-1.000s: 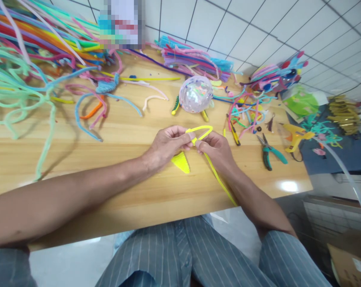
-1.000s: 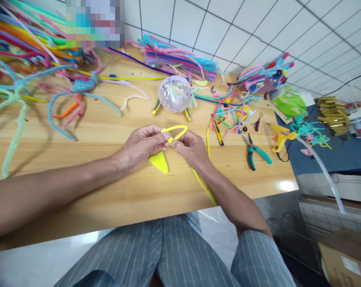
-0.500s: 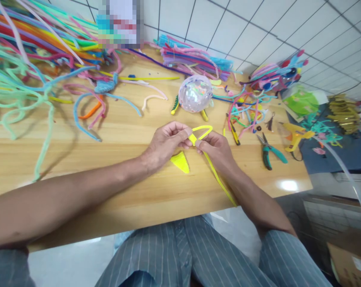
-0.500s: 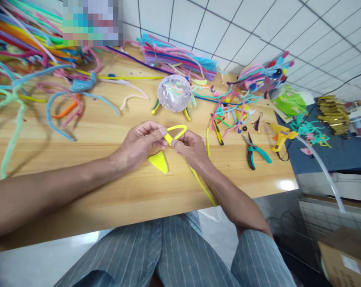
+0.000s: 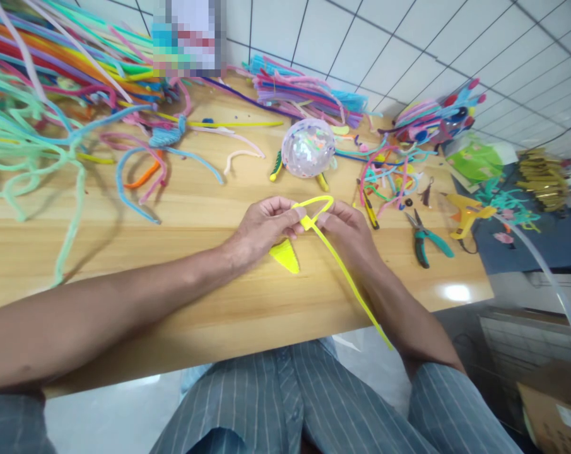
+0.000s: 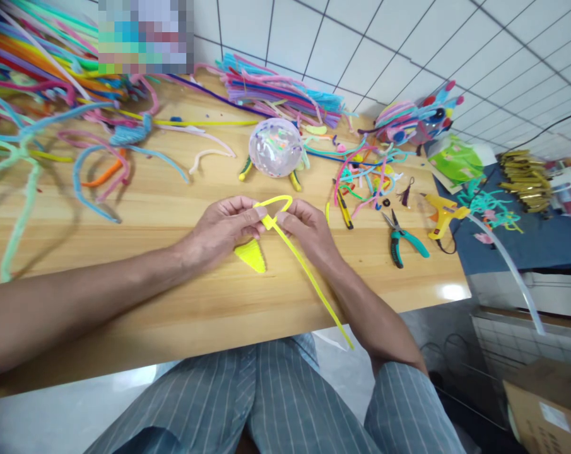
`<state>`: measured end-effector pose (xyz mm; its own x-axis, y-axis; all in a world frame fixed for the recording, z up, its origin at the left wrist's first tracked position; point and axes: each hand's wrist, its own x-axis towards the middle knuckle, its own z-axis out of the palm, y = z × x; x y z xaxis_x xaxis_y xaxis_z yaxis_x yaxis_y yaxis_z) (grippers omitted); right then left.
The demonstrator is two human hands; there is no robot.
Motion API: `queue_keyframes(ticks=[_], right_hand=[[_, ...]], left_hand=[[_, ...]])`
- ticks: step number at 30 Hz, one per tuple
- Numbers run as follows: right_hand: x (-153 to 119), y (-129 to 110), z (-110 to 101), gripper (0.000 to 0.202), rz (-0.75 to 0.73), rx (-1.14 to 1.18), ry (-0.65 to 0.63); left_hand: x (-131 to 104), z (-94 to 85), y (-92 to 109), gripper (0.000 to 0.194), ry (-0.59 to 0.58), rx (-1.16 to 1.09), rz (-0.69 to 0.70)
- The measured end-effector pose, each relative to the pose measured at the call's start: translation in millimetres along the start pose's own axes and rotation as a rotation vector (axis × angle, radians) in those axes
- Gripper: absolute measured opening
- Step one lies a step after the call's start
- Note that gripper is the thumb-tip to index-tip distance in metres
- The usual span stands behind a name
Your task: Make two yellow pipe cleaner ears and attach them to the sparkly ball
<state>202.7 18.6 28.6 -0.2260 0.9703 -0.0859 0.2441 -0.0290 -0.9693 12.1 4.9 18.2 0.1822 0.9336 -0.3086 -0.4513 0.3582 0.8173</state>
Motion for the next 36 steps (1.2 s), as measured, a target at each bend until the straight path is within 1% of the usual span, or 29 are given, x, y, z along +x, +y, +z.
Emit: queue_keyframes(ticks=[2, 4, 5, 7, 8, 10, 15, 17, 19, 21, 23, 25, 27, 29, 32, 36], right_hand=[[2.8, 2.6, -8.4, 0.020, -0.154, -0.111, 0.096], [5.4, 3.3, -17.2, 0.027, -0.381, -0.323, 0.178], [6.3, 3.0, -21.0, 0.031, -0.496, -0.438, 0.184], [6.8, 2.2, -26.2, 0.029, -0.676, -0.622, 0.137], [6.6, 2.1, -27.4, 0.026, -0.733, -0.681, 0.100], [5.7, 2.7, -27.4, 0.018, -0.802, -0.746, 0.045], [5.1, 5.6, -22.7, 0.011, -0.869, -0.757, -0.002], [5.2, 4.9, -21.2, 0.010, -0.841, -0.737, -0.008], [5.0, 3.6, -19.9, 0.007, -0.776, -0.691, -0.004], [4.8, 2.2, -18.4, 0.005, -0.682, -0.574, 0.015], [4.8, 1.1, -16.7, 0.010, -0.544, -0.405, 0.036], [5.0, -0.4, -14.5, 0.019, -0.356, -0.247, 0.042], [4.9, -3.1, -11.8, 0.030, -0.188, -0.137, 0.034], [4.4, -6.8, -8.7, 0.037, -0.080, -0.071, 0.029], [3.0, -12.3, -4.5, 0.038, -0.029, -0.018, 0.031], [1.6, -16.0, -3.5, 0.031, 0.011, 0.056, 0.016]], left_hand=[[-0.5, 1.2, 2.4, 0.026, 0.018, -0.028, -0.030], [-0.9, 2.4, 4.4, 0.024, 0.038, -0.058, -0.048], [-1.1, 2.9, 5.1, 0.023, 0.045, -0.071, -0.052], [-1.7, 3.6, 5.7, 0.023, 0.050, -0.088, -0.056], [-2.1, 3.7, 5.7, 0.023, 0.047, -0.092, -0.060], [-2.9, 3.7, 5.1, 0.023, 0.035, -0.092, -0.068], [-3.9, 2.7, 2.9, 0.022, -0.002, -0.100, -0.072], [-3.2, 2.0, 1.4, 0.022, -0.029, -0.090, -0.069], [-2.2, 1.3, -0.4, 0.023, -0.048, -0.055, -0.050], [-1.8, 0.8, -1.9, 0.021, -0.050, 0.012, 0.015], [-2.6, 0.4, -2.6, 0.018, -0.059, 0.095, 0.108], [-4.5, -0.1, -2.8, 0.016, -0.101, 0.163, 0.177], [-6.4, -0.8, -3.6, 0.018, -0.161, 0.206, 0.206], [-7.5, -2.1, -5.1, 0.020, -0.208, 0.246, 0.218], [-6.8, -4.4, -7.1, 0.018, -0.215, 0.302, 0.213], [-4.6, -5.1, -6.3, 0.012, -0.178, 0.303, 0.138]])
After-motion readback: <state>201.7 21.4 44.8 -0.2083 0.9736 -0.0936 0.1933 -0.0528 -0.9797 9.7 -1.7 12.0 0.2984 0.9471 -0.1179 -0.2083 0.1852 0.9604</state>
